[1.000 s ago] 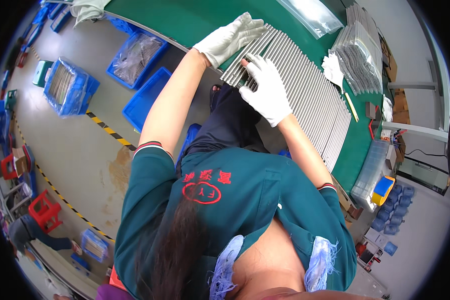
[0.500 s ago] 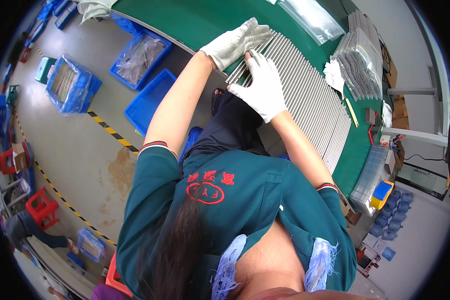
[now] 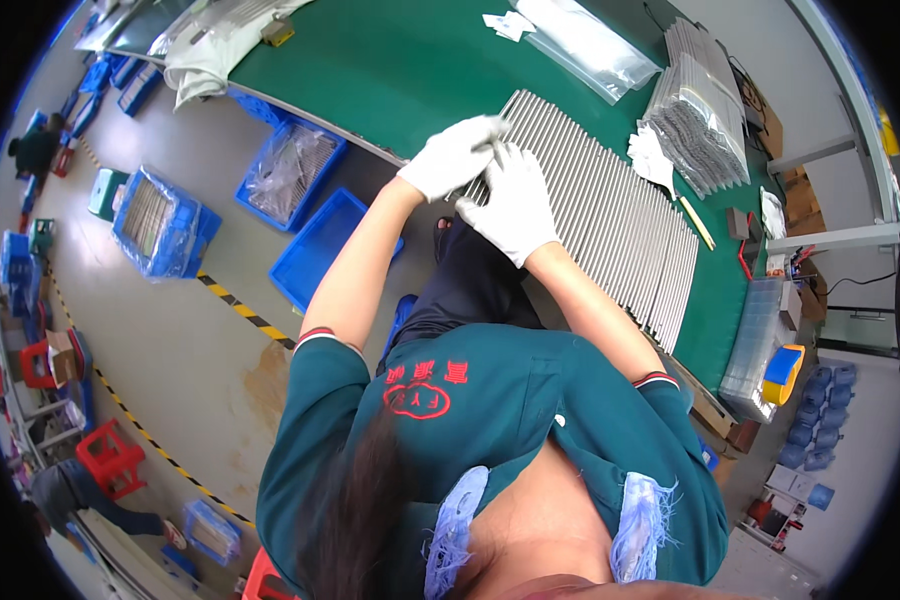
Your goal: Packing and cleaning metal rods using an air gun at a factory workbench.
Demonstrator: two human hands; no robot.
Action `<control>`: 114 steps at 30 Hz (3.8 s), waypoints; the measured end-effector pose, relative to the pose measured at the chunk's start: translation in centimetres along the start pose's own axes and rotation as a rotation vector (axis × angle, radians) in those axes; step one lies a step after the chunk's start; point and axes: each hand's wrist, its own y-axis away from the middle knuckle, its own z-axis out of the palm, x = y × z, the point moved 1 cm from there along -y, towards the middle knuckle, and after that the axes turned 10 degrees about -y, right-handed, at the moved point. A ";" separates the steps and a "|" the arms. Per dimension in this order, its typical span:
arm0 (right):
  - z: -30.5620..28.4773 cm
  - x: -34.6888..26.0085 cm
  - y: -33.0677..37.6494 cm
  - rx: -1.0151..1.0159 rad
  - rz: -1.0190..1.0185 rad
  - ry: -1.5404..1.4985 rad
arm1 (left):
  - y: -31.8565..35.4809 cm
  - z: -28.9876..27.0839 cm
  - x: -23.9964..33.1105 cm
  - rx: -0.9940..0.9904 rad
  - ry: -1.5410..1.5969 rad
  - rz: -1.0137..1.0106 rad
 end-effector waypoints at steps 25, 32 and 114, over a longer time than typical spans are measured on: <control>-13.0 9.4 15.7 0.240 0.526 -0.542 | -1.2 -12.3 -10.0 0.042 -1.298 -0.185; -8.0 14.4 1.4 0.490 0.752 -1.363 | -2.7 -2.0 -2.3 0.274 -0.622 0.111; -10.3 0.1 11.6 0.144 0.019 -0.714 | 2.6 -0.1 14.0 0.233 0.075 -0.238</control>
